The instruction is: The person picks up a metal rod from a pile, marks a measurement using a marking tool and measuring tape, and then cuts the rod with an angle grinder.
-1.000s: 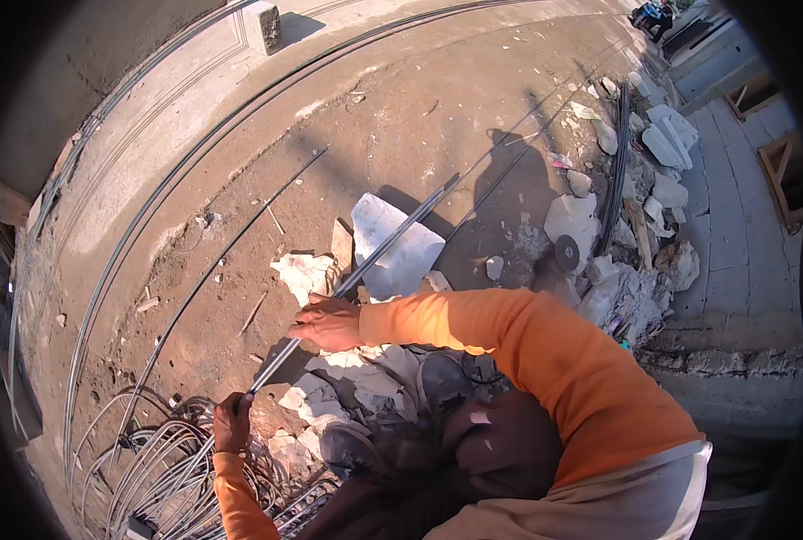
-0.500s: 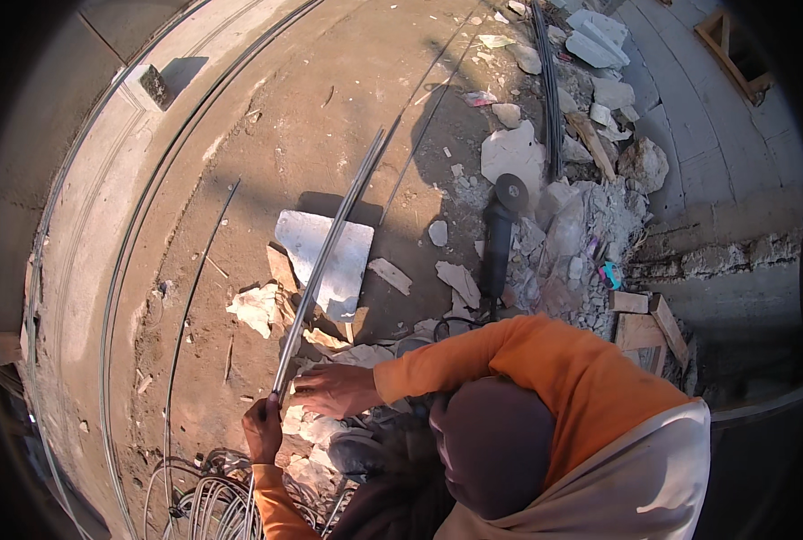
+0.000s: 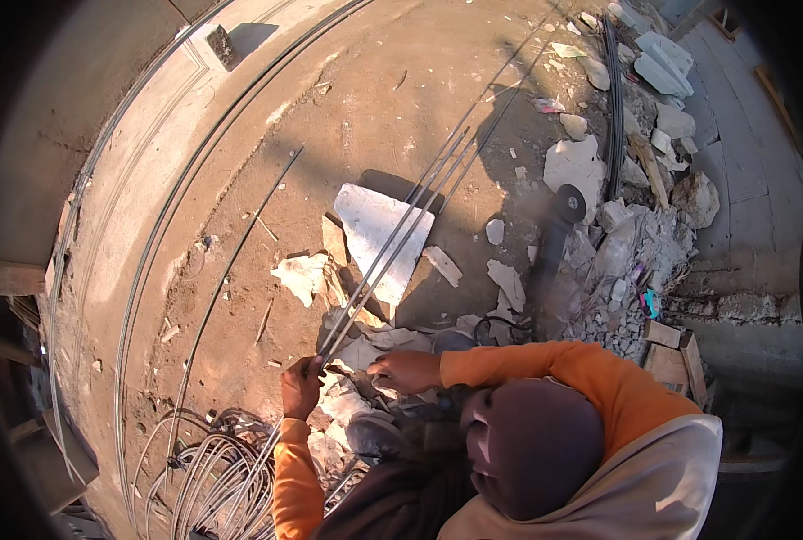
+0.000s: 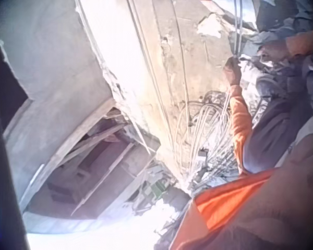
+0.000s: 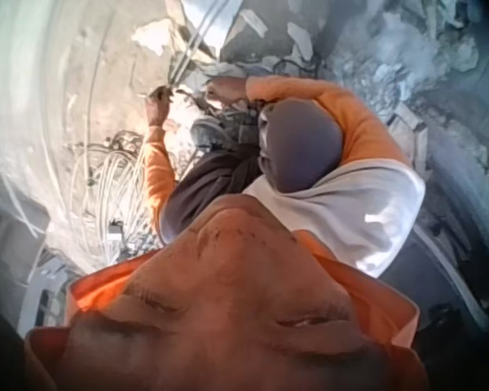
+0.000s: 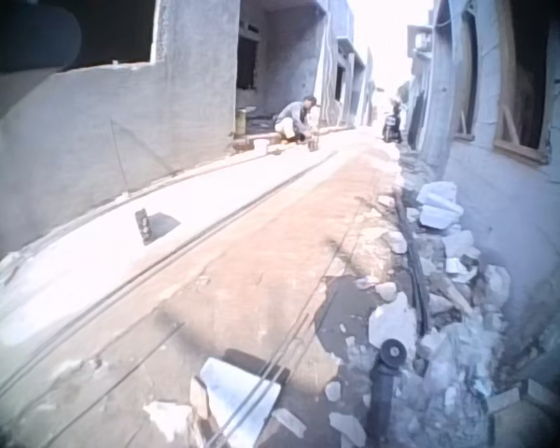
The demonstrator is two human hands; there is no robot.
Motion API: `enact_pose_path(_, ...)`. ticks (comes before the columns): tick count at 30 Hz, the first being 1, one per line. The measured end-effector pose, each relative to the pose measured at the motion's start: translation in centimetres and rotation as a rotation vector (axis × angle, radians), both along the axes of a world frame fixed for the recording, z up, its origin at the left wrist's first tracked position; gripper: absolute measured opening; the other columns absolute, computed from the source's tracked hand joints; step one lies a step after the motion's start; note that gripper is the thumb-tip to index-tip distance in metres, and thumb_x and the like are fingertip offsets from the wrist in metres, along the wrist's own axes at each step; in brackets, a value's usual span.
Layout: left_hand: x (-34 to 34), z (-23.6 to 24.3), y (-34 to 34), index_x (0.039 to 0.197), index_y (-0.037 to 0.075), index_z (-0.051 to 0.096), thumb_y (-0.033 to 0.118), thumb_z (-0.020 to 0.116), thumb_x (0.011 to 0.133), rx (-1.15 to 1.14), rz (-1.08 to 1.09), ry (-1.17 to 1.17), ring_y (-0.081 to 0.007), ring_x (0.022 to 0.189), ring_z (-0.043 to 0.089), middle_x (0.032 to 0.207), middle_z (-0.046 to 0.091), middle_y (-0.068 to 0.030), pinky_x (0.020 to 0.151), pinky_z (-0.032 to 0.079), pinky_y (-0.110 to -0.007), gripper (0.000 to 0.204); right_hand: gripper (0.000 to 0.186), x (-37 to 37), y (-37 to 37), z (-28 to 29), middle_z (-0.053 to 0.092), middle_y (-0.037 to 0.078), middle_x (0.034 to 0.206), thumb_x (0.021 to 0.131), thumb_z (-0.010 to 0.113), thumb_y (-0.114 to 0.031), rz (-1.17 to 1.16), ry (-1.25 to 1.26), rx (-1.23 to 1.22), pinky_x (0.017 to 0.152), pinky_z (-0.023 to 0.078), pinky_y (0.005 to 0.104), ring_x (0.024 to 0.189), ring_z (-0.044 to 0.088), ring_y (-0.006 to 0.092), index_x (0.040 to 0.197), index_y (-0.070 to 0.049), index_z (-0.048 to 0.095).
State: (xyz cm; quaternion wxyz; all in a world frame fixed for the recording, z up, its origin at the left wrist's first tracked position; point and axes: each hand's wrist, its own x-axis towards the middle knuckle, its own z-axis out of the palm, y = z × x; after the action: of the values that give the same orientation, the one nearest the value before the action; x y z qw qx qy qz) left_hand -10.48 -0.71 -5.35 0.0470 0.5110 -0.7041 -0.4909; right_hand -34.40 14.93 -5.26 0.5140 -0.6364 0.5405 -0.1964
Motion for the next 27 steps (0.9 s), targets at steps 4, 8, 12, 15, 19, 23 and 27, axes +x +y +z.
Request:
enact_pose_path(4, 1.2, 0.3, 0.0, 0.102, -0.005, 0.074, 0.034, 0.064, 0.104, -0.011, 0.000, -0.047, -0.0171, 0.063, 0.068, 0.074, 0.073, -0.0119, 0.063, 0.055, -0.033, 0.040, 0.027, -1.7, 0.3, 2.3, 0.072, 0.020, 0.108, 0.104, 0.059, -0.026, -0.181, -0.152, -0.018, 0.088, 0.053, 0.0469, 0.100, 0.069, 0.0362, 0.119, -0.005, 0.069)
enact_pose_path(8, 2.1, -0.3, 0.7, 0.101, -0.005, 0.074, 0.034, 0.061, 0.105, -0.069, -0.003, -0.092, -0.0231, 0.065, 0.068, 0.074, 0.072, -0.0151, 0.065, 0.052, -0.038, 0.041, 0.027, -5.4, 5.6, 2.9, 0.074, 0.020, 0.101, 0.103, 0.062, -0.026, -0.468, -0.192, -0.103, 0.080, 0.055, 0.0427, 0.088, 0.071, 0.0343, 0.117, -0.004, 0.071)
enact_pose_path(12, 4.1, -0.5, 1.8, 0.103, -0.005, 0.071, 0.031, 0.057, 0.107, -0.245, 0.015, -0.090, -0.0328, 0.078, 0.068, 0.087, 0.071, -0.0207, 0.074, 0.052, -0.043, 0.040, 0.026, -9.8, 14.5, 4.8, 0.073, 0.018, 0.090, 0.102, 0.065, -0.026, -0.825, 0.097, -0.161, 0.069, 0.054, 0.0440, 0.077, 0.070, 0.0355, 0.104, -0.002, 0.072)
enact_pose_path(15, 4.2, -0.1, 3.5, 0.105, -0.003, 0.071, 0.031, 0.056, 0.108, -0.522, 0.076, -0.124, -0.0401, 0.093, 0.065, 0.101, 0.069, -0.0229, 0.084, 0.050, -0.049, 0.037, 0.029, -15.7, 25.1, 5.2, 0.068, 0.013, 0.079, 0.100, 0.067, -0.025, -0.901, 0.700, -0.266, 0.058, 0.051, 0.0463, 0.068, 0.068, 0.0356, 0.082, -0.004, 0.068)
enact_pose_path(19, 2.6, 3.0, 5.8, 0.108, -0.003, 0.069, 0.024, 0.058, 0.108, -0.692, 0.107, -0.106, -0.0407, 0.097, 0.062, 0.106, 0.067, -0.0214, 0.088, 0.048, -0.052, 0.029, 0.024, -26.0, 37.9, 4.6, 0.065, 0.017, 0.100, 0.096, 0.071, -0.022, -1.121, 1.369, -0.205, 0.082, 0.046, 0.0493, 0.096, 0.061, 0.0376, 0.105, -0.003, 0.060)
enact_pose_path(23, -0.3, 5.9, 8.3, 0.110, 0.001, 0.069, 0.018, 0.060, 0.105, -0.624, 0.006, -0.045, -0.0380, 0.105, 0.058, 0.109, 0.065, -0.0167, 0.092, 0.044, -0.051, 0.020, 0.081, -35.6, 46.3, 2.8, 0.054, 0.025, 0.139, 0.086, 0.079, -0.036, -1.607, 1.360, 0.320, 0.105, 0.045, 0.0531, 0.129, 0.053, 0.0449, 0.150, -0.003, 0.041)
enact_pose_path(27, -1.9, 8.1, 8.8, 0.092, 0.003, 0.066, 0.020, 0.064, 0.103, -0.867, -0.189, 0.083, -0.0282, 0.082, 0.063, 0.087, 0.064, -0.0105, 0.072, 0.049, -0.041, 0.020, 0.105, -40.6, 46.6, 1.8, 0.058, 0.030, 0.136, 0.065, 0.094, -0.043, -1.264, 1.014, 0.697, 0.106, 0.051, 0.0545, 0.125, 0.059, 0.0486, 0.153, -0.020, 0.042)
